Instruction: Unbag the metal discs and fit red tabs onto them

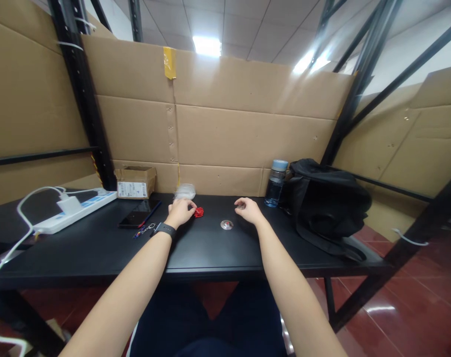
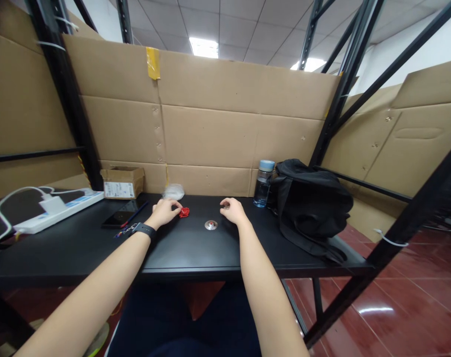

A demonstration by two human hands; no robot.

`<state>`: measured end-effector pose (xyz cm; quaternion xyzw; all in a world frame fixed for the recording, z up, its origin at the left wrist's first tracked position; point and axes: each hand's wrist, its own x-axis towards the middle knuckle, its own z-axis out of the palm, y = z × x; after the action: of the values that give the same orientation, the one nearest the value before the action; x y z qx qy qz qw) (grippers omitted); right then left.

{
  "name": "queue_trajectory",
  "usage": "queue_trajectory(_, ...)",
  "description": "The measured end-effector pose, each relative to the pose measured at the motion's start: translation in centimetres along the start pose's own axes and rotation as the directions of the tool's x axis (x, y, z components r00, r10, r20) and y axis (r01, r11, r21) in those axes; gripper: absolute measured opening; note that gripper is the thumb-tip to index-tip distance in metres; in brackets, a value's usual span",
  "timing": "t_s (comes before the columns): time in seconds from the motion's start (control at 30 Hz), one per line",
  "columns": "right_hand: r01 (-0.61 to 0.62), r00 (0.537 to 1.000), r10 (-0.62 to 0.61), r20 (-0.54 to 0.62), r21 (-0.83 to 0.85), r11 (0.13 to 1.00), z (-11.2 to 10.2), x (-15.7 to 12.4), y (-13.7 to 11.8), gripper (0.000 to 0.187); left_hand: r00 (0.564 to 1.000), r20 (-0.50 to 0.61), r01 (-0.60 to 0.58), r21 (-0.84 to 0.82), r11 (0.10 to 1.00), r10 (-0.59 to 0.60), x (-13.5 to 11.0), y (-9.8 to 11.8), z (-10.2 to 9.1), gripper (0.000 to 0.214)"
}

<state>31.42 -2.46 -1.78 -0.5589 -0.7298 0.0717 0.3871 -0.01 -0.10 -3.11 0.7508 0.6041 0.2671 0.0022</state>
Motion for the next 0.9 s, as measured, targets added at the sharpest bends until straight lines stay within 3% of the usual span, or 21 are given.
queue_trajectory(0.33,-0.23,0.958,0.268,0.106,-0.276,0.933,-0.21,-0.37,0.85,0.041,0.999,0.035,-0.023,-0.001,1.0,0.023,0.0,-0.18,0.17,0.026)
queue_trajectory(0.53,-0.281,0.942,0.318,0.109,-0.267,0.922,-0.25,-0.32,1.01,0.037,0.997,0.05,-0.059,0.009,0.998,0.059,0.03,-0.33,0.31,0.024)
queue_trajectory(0.9,-0.264,0.949,0.299,0.103,-0.267,0.927,0.14,-0.4,1.07,0.03,0.997,0.044,-0.061,0.02,0.998,0.06,-0.18,-0.18,0.33,0.02)
